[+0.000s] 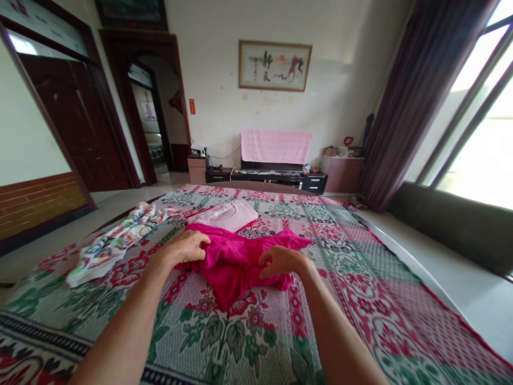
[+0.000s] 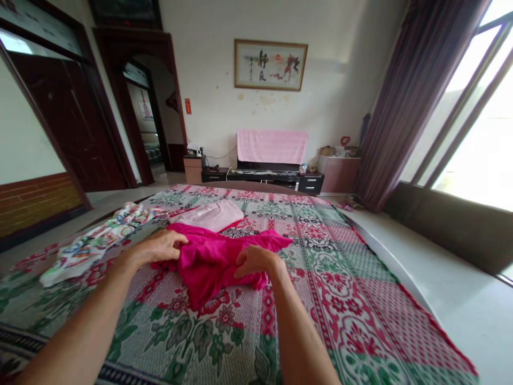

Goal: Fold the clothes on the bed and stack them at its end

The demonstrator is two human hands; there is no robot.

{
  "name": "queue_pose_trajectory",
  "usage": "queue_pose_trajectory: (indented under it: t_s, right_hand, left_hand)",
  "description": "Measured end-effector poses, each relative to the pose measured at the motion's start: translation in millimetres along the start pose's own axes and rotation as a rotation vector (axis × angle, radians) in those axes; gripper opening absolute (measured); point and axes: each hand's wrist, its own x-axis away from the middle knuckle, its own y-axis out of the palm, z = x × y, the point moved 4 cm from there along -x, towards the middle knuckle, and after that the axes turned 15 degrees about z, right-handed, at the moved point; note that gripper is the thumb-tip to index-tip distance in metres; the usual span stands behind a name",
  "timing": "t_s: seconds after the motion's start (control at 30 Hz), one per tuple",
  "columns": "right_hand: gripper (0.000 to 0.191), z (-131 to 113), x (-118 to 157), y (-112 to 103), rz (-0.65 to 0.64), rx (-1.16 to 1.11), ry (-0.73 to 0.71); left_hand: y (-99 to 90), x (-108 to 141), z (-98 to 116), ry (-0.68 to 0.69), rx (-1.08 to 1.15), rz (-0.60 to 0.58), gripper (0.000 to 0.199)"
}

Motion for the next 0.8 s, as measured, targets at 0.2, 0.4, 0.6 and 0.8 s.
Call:
queue_pose_trajectory:
  t_s: [0.2,0.4,0.6,0.8]
  right_hand:
    - [0.013,-8,-1,-17,0.243,-0.396,-0.022]
    - [0.032,11,14,-73,0.908,-1.278,0.101]
    - [0.026,44,9,-76,1.154,-1.456,0.329]
    - [0.026,56,1,-63,1.236,-1.533,0.340]
  left_hand:
    - [-3.8,-9,-1,-0.145,0.416,0.115,0.020]
    - [-18.4,-10,-7,-0.349,1.154,0.334,0.030]
    - [-3.8,-15,-40,-0.691,1.022,0.692,0.039]
    - [-5.3,-18,-14,-0.263,0.459,0.596,0.033]
